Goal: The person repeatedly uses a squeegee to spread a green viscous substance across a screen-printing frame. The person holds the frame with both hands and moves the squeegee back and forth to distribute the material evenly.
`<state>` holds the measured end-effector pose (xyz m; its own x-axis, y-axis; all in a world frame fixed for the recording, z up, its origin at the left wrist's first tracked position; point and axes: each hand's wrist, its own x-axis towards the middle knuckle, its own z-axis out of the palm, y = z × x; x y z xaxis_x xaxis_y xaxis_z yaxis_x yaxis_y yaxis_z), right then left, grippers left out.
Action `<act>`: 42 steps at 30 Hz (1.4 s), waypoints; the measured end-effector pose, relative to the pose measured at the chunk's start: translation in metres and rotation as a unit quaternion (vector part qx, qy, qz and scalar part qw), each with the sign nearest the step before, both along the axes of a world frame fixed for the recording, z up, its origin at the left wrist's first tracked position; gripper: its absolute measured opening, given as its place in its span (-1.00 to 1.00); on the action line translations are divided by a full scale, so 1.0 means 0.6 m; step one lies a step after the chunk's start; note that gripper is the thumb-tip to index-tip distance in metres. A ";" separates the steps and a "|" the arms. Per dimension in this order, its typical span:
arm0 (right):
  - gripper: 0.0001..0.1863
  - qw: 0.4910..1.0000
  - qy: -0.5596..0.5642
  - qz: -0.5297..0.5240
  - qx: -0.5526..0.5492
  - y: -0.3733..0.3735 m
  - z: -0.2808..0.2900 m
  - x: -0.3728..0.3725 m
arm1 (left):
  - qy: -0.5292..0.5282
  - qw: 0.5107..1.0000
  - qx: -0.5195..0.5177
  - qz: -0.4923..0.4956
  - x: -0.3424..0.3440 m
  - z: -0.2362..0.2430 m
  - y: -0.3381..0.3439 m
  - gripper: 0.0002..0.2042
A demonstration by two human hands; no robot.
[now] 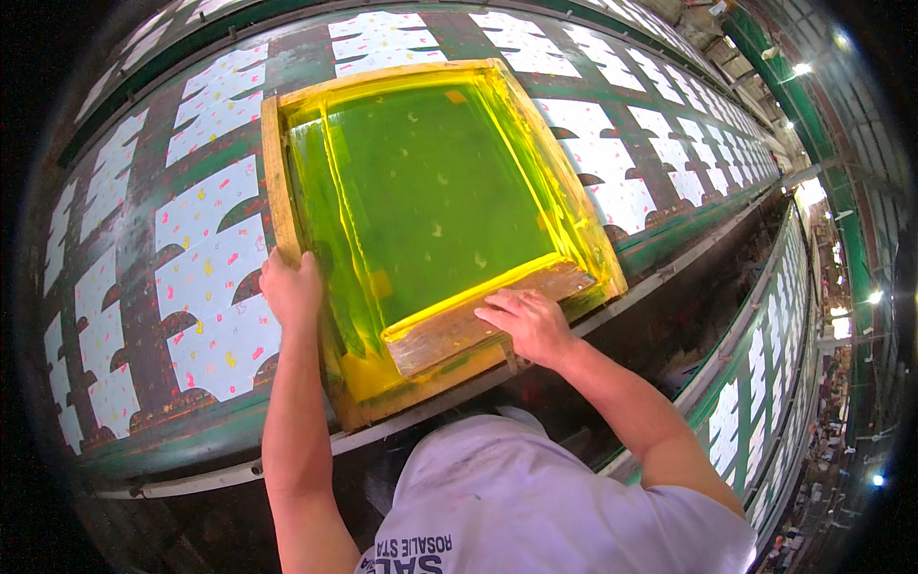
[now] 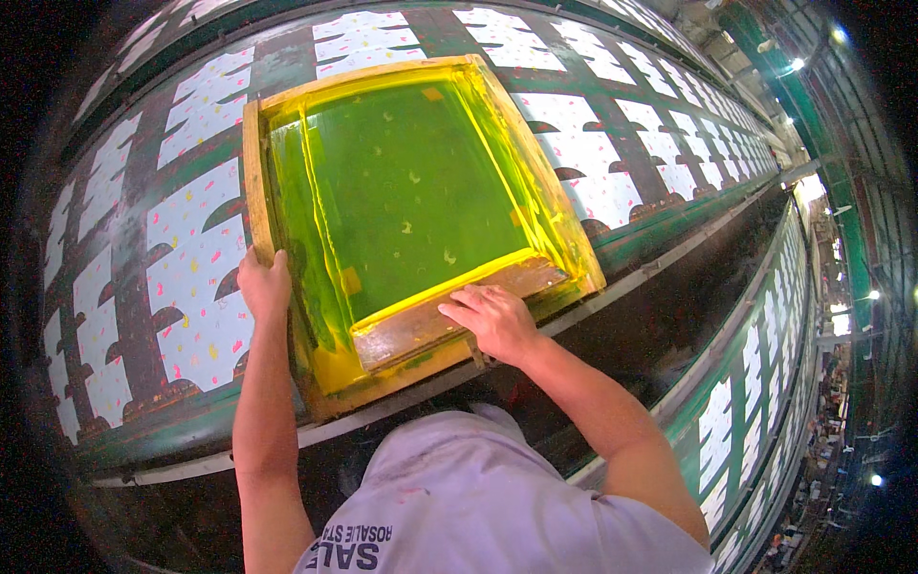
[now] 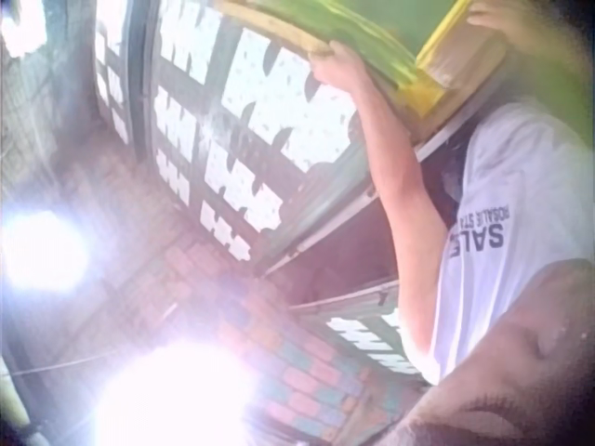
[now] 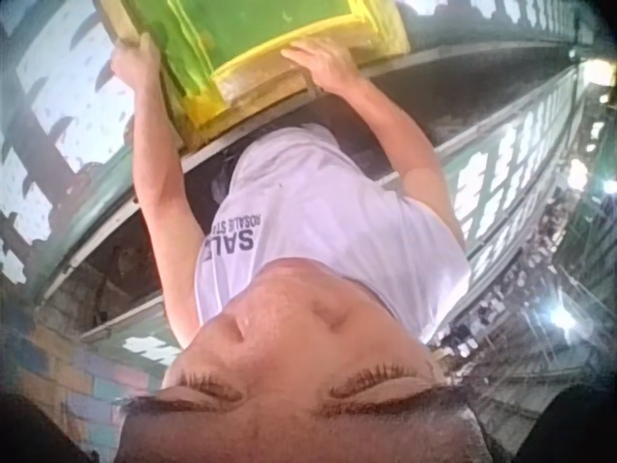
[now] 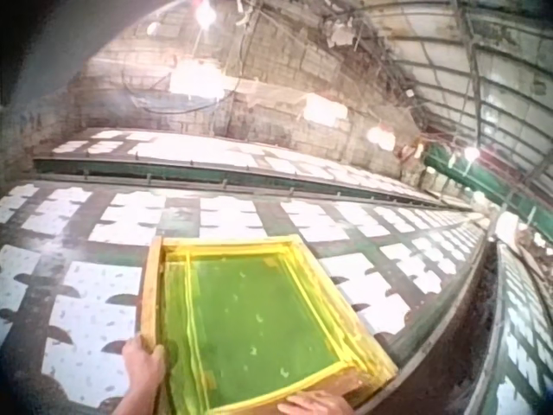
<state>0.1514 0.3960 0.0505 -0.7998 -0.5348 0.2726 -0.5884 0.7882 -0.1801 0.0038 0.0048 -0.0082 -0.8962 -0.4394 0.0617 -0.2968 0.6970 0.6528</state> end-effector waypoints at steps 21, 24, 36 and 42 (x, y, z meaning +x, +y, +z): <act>-0.51 0.999 0.012 0.013 0.046 -0.061 -0.053 -0.717 | -0.028 0.997 -0.021 0.067 -0.006 0.021 0.028 -0.60; -0.43 0.995 -0.017 0.000 0.097 -0.075 -0.037 -0.801 | -0.026 0.995 -0.043 0.086 -0.007 0.018 0.030 -0.62; -0.34 0.990 -0.098 0.004 0.103 -0.061 -0.014 -0.963 | 0.025 0.993 -0.052 0.106 -0.011 0.014 0.038 -0.71; -0.39 0.978 -0.166 0.024 0.128 -0.057 0.031 -0.910 | -0.002 0.994 -0.041 0.104 -0.015 0.019 0.034 -0.68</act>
<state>-0.3944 0.3620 0.0689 -0.7935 -0.5912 -0.1443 -0.5691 0.8049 -0.1685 -0.0051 0.0249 0.0032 -0.7873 -0.6081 0.1022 -0.4418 0.6719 0.5945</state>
